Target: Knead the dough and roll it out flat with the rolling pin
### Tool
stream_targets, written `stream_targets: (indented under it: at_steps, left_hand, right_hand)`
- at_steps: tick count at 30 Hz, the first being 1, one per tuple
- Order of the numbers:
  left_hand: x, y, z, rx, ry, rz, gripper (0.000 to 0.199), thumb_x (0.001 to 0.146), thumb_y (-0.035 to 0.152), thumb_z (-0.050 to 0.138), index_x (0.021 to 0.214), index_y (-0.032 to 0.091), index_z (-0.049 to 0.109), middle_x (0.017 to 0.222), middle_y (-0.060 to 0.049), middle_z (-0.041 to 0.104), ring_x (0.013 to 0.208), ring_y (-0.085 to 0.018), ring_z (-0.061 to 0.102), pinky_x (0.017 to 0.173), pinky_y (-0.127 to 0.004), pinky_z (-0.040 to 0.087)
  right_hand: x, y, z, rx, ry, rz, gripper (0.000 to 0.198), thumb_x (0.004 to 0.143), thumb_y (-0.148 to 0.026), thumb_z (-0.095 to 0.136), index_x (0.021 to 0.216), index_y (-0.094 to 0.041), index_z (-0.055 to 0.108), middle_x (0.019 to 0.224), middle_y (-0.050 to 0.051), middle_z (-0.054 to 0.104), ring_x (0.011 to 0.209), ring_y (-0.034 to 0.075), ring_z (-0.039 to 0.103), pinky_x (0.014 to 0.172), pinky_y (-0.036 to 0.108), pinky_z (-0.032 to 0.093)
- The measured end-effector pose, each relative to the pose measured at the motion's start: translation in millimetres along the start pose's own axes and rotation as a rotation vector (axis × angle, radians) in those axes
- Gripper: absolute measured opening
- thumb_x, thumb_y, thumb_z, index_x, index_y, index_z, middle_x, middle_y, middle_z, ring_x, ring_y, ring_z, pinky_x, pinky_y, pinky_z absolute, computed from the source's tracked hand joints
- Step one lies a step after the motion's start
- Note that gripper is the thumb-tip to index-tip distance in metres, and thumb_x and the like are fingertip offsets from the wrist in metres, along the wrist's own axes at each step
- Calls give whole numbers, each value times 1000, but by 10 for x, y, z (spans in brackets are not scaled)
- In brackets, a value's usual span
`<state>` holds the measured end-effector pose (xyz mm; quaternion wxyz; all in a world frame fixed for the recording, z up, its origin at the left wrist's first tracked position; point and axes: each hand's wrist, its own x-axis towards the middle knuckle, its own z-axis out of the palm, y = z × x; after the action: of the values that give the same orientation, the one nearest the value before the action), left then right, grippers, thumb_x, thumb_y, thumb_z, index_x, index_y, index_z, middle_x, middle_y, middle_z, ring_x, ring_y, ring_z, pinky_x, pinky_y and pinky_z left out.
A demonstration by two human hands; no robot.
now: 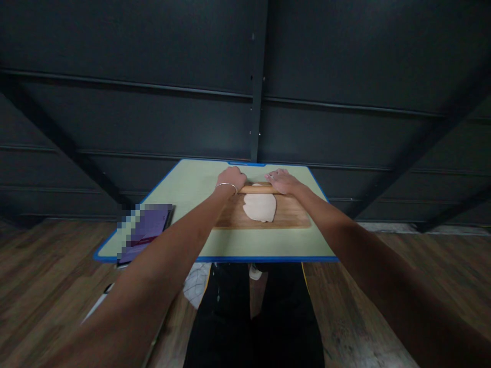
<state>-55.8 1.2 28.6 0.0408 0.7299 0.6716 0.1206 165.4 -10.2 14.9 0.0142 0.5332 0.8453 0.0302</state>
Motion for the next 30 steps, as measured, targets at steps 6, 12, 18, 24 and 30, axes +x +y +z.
stream_targets:
  at_steps: [6, 12, 18, 24, 30]
  left_hand:
    - [109, 32, -10, 32, 49, 31, 40, 92, 27, 44, 109, 13, 76, 114, -22, 73, 108, -32, 69, 92, -39, 54]
    - [215, 65, -5, 77, 62, 56, 41, 92, 29, 44, 109, 12, 77, 113, -21, 73, 108, -32, 68, 94, -39, 53]
    - [294, 95, -19, 88, 93, 49, 40, 93, 32, 47, 111, 12, 76, 110, -21, 73, 111, -32, 67, 97, -39, 52]
    - [401, 95, -24, 96, 93, 92, 40, 92, 33, 48, 111, 13, 77, 111, -21, 72, 111, -34, 67, 97, -43, 51]
    - [536, 104, -8, 100, 115, 90, 40, 91, 34, 49, 111, 13, 77, 113, -21, 72, 112, -36, 66, 97, -45, 51]
  right_hand:
    - [86, 0, -12, -56, 95, -52, 52, 110, -33, 21, 133, -7, 60, 132, 21, 64, 125, 30, 52, 108, 43, 31]
    - [160, 11, -70, 3, 177, 84, 61, 110, -42, 20, 120, -6, 68, 121, 21, 68, 118, 28, 56, 105, 40, 33]
    - [239, 55, -83, 24, 182, 128, 69, 110, -46, 15, 115, -8, 72, 119, 22, 70, 114, 30, 60, 105, 40, 34]
    - [322, 90, -96, 19, 79, 130, 73, 110, -47, 13, 108, -8, 75, 115, 21, 73, 112, 27, 64, 101, 36, 36]
    - [360, 129, -42, 20, 179, 150, 70, 110, -47, 17, 108, -9, 75, 113, 21, 74, 107, 27, 66, 97, 35, 39]
